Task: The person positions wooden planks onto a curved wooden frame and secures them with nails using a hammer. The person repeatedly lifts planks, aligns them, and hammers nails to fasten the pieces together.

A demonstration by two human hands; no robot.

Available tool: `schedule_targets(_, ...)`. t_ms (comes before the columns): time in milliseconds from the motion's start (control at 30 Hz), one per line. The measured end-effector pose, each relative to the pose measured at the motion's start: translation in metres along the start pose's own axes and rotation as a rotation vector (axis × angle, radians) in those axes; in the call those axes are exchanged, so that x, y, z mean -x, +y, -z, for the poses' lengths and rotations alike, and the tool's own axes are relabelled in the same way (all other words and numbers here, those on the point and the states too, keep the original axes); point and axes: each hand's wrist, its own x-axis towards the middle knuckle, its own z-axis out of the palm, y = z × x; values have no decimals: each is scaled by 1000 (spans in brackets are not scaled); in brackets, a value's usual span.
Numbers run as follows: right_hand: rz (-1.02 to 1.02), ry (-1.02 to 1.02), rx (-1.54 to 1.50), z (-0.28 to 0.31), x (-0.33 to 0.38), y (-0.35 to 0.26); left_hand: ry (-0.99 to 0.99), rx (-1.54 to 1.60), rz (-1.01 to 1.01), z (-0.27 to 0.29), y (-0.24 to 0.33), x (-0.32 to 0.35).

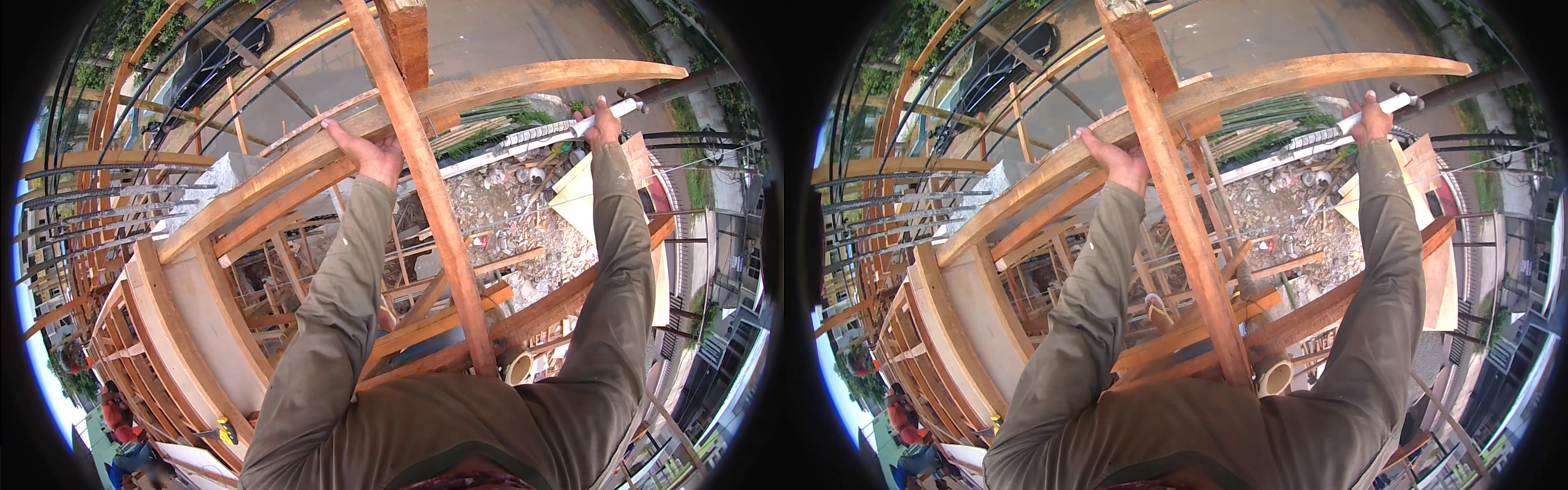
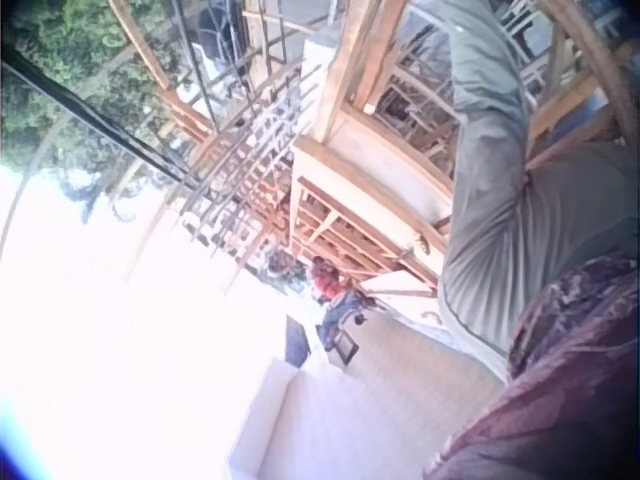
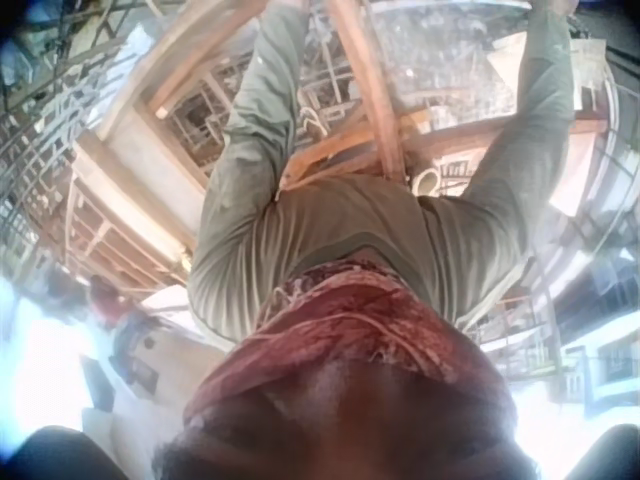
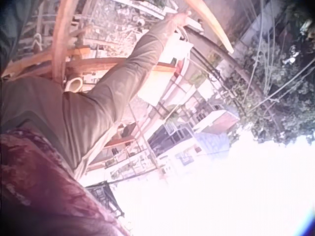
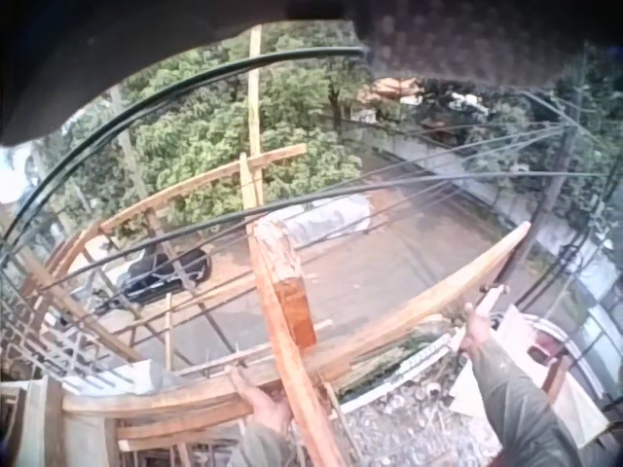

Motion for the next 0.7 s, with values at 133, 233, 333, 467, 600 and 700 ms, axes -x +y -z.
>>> schedule_targets(133, 389, -235, 522, 27, 78, -30, 13, -14, -34, -7, 6, 13)
schedule_targets(233, 735, -426, 1020, 40, 113, -58, 6, -25, -41, -10, 5, 14)
schedule_targets(333, 1325, -788, 1255, 23, 157, -71, -11, -29, -51, -7, 6, 11)
schedule_targets(467, 1336, -1133, 1704, -3, 184, -55, 23, -12, -27, -11, 6, 13)
schedule_targets(600, 1510, -1294, 1651, -20, 184, -47, 16, -38, -26, -8, 4, 8)
schedule_targets(700, 1569, -1380, 1637, -25, 189, -38, 63, -59, -52, -9, 3, 10)
